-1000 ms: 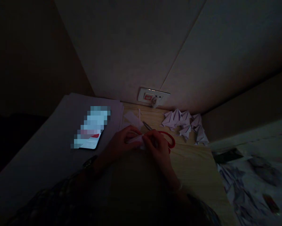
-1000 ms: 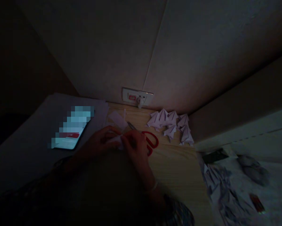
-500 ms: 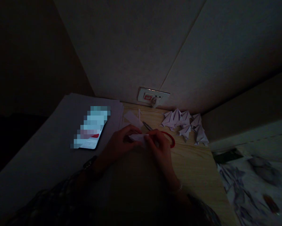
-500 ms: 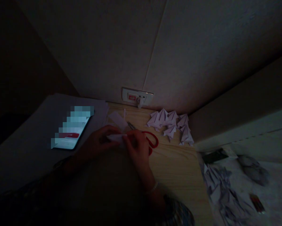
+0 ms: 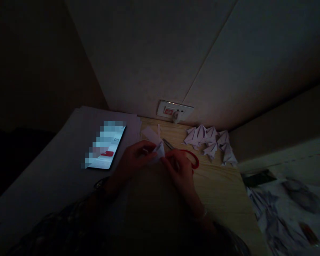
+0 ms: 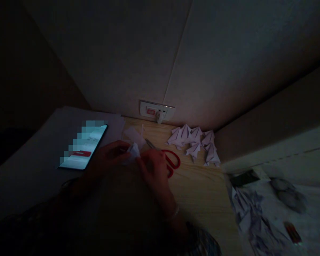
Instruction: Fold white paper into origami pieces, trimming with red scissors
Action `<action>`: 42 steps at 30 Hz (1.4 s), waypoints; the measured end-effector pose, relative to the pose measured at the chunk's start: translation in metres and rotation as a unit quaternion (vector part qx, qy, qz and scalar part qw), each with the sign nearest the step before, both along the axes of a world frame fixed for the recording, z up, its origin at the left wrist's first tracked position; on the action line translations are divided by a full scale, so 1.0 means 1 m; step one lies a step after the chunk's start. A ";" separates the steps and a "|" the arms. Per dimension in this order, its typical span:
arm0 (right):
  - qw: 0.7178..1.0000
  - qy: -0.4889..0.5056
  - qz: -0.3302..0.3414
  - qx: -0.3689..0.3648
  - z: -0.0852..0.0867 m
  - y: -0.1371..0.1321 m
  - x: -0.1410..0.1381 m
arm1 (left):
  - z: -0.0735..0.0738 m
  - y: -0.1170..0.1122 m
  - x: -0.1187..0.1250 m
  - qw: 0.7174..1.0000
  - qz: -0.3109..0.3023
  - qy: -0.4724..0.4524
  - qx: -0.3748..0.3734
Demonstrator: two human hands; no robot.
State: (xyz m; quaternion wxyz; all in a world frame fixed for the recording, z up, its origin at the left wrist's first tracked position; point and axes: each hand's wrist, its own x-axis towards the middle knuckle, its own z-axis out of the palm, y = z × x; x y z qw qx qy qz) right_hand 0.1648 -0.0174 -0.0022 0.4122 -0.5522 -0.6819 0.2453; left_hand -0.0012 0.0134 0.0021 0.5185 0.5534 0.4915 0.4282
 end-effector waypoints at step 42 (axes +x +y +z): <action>0.995 0.092 -0.035 -0.025 0.001 -0.001 -0.002 | -0.003 -0.001 0.000 0.997 -0.020 -0.071 0.012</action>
